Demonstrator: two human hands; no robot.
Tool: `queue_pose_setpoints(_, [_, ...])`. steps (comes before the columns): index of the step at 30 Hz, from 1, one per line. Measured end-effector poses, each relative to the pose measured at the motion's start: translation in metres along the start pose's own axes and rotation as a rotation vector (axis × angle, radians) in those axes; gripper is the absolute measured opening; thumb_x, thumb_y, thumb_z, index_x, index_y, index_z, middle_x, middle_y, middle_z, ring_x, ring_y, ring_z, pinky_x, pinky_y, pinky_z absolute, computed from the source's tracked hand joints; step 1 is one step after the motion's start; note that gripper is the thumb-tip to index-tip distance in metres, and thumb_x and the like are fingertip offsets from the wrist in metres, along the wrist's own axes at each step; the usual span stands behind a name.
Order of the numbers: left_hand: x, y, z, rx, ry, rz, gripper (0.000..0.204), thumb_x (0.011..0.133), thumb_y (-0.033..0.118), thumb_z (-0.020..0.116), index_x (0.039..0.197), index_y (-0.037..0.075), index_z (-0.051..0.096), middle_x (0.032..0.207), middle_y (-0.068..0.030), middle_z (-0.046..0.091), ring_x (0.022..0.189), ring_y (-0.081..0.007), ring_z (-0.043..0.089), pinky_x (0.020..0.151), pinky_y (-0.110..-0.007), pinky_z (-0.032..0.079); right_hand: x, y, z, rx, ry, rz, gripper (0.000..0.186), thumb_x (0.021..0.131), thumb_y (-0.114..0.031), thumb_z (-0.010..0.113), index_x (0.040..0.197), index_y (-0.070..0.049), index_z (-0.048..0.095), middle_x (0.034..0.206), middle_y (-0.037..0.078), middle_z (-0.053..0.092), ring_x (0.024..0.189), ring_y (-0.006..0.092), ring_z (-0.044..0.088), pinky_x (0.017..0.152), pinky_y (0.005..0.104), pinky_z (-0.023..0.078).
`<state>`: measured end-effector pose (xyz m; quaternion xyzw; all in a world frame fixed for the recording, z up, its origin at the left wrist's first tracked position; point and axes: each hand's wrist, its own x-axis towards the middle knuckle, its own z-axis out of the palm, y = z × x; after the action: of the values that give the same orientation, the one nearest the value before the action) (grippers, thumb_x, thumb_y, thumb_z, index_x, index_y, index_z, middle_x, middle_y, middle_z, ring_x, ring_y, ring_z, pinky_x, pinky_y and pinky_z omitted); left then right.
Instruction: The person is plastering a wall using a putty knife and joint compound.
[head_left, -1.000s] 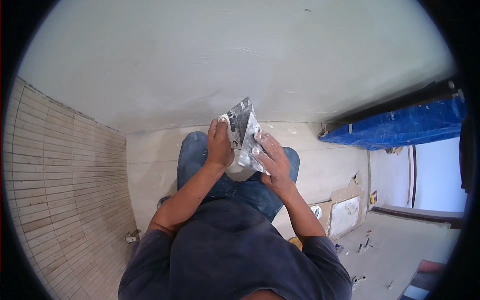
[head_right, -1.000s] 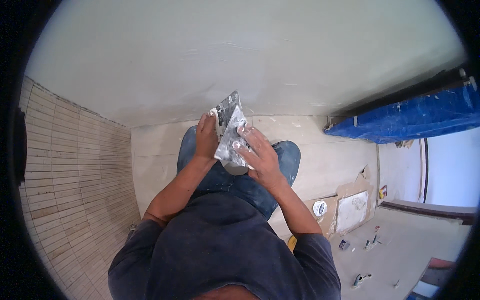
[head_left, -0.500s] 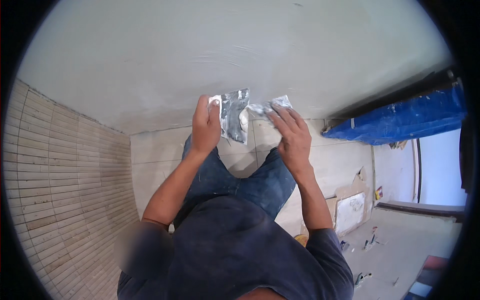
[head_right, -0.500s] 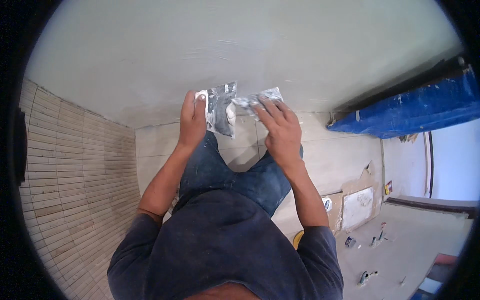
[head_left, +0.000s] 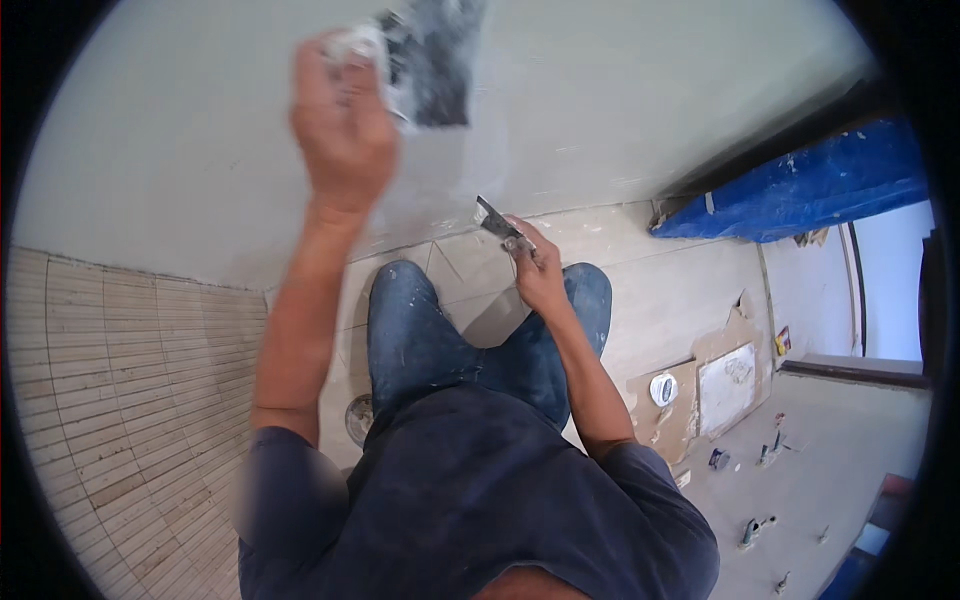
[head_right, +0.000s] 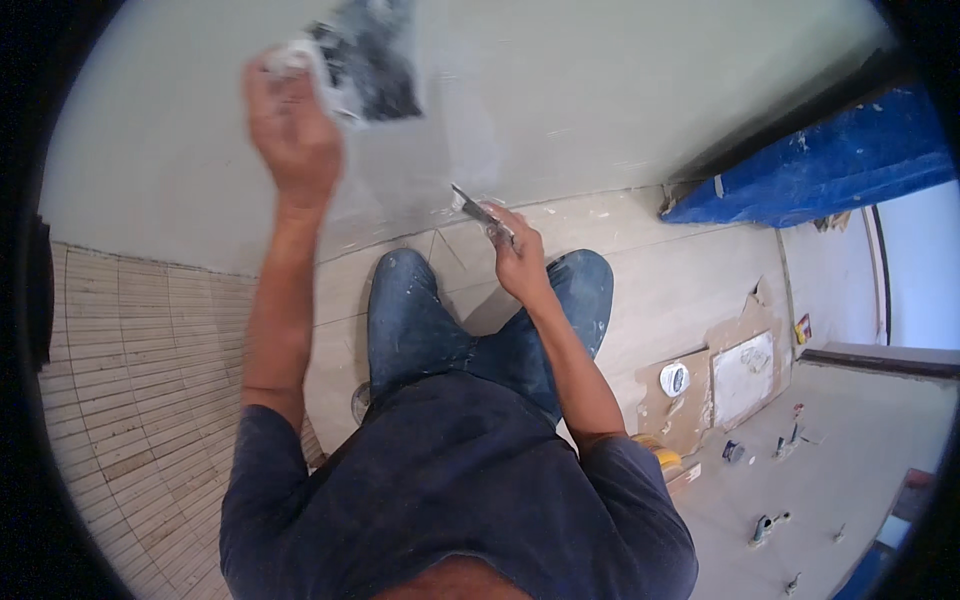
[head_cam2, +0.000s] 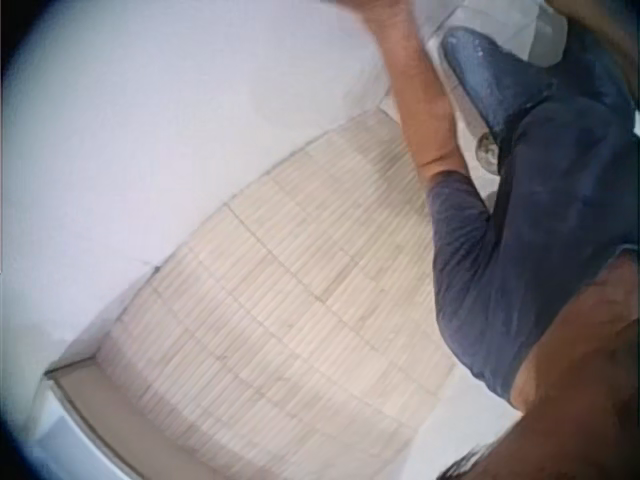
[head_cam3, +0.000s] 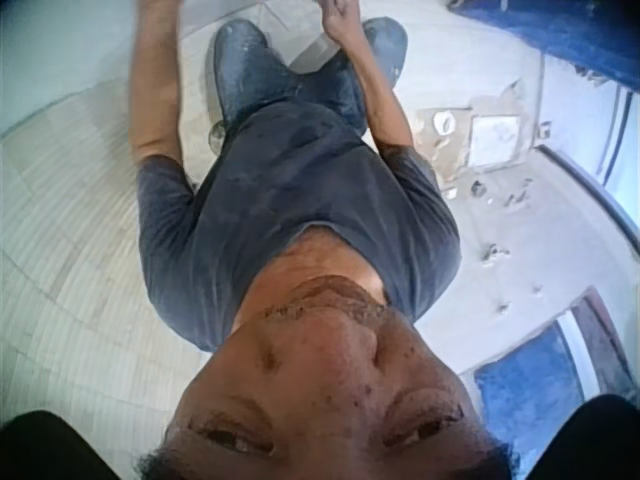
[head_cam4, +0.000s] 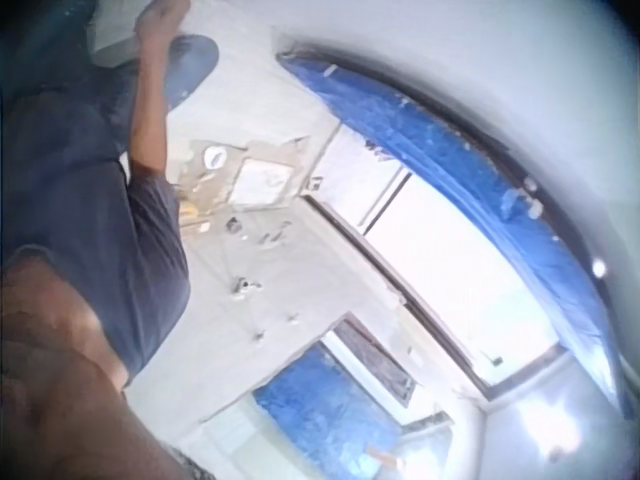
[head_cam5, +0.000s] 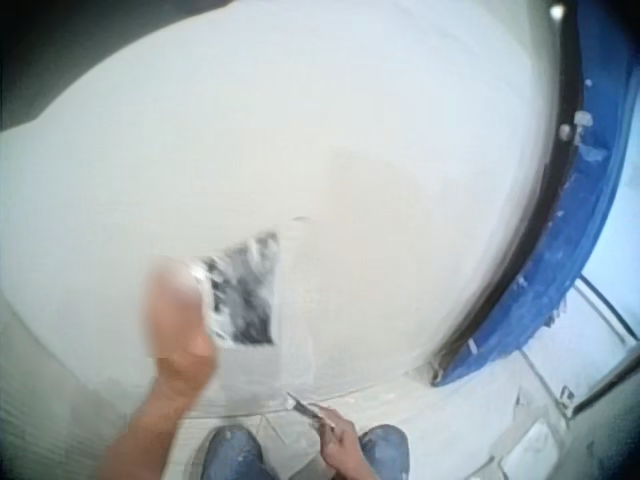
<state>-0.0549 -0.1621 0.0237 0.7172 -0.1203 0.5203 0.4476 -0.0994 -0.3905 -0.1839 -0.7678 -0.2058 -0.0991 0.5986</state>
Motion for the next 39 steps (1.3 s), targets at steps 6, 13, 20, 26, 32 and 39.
queue_pose_setpoints(6, [0.123,-0.046,-0.055,0.289,0.064,0.753,0.018,0.094,0.011,0.055,0.086,-0.003,0.063,0.089,-0.0110,0.062,0.072,-0.0221,0.058,0.066,-0.033,0.046,-0.031,0.102,0.066,0.891,0.169,0.852,0.037,0.097,-0.003,0.047,0.134,-0.006,0.046,0.108,0.009,0.062,0.094,0.0210,0.064,0.075,0.0386,0.060])
queue_pose_setpoints(13, [0.105,-0.062,-0.037,0.292,0.082,0.700,0.020,0.094,0.017,0.057,0.096,-0.003,0.059,0.090,-0.0112,0.065,0.077,-0.0171,0.064,0.070,-0.024,0.051,0.025,0.123,0.212,0.844,0.770,1.168,0.025,0.096,-0.013,0.048,0.118,-0.004,0.056,0.099,0.007,0.062,0.084,0.0224,0.062,0.065,0.0386,0.058])
queue_pose_setpoints(20, [0.113,-0.076,-0.049,0.445,0.042,0.810,0.032,0.092,0.027,0.063,0.099,-0.003,0.057,0.091,-0.0128,0.067,0.076,-0.0165,0.066,0.067,-0.024,0.054,0.052,-0.025,0.322,0.429,0.275,0.942,0.054,0.083,0.000,0.052,0.137,0.002,0.045,0.118,0.021,0.060,0.111,0.0335,0.057,0.100,0.0400,0.042])
queue_pose_setpoints(26, [0.116,-0.103,-0.080,0.884,0.021,0.877,0.046,0.073,0.019,0.083,0.104,-0.003,0.057,0.108,-0.0118,0.064,0.098,-0.0183,0.064,0.089,-0.026,0.052,-0.002,-0.022,0.212,1.059,-0.064,0.861,0.035,0.090,-0.001,0.049,0.125,0.001,0.052,0.108,0.011,0.063,0.096,0.0250,0.063,0.075,0.0351,0.054])
queue_pose_setpoints(32, [0.127,-0.151,-0.103,0.454,-0.063,0.808,0.054,0.074,0.011,0.082,0.114,-0.006,0.050,0.110,-0.0133,0.062,0.098,-0.0196,0.063,0.091,-0.029,0.052,-0.032,0.129,-0.023,0.068,0.073,0.806,0.019,0.091,-0.006,0.051,0.105,0.000,0.063,0.105,0.021,0.061,0.101,0.0373,0.058,0.088,0.0472,0.046])
queue_pose_setpoints(39, [0.160,-0.177,-0.203,0.830,-0.177,0.704,0.026,0.077,0.005,0.076,0.096,0.000,0.059,0.094,-0.0099,0.065,0.083,-0.0208,0.065,0.077,-0.030,0.054,0.011,0.320,-0.256,-0.404,0.857,0.478,0.030,0.096,-0.020,0.045,0.105,0.005,0.060,0.076,0.017,0.065,0.073,0.0272,0.064,0.068,0.0423,0.048])
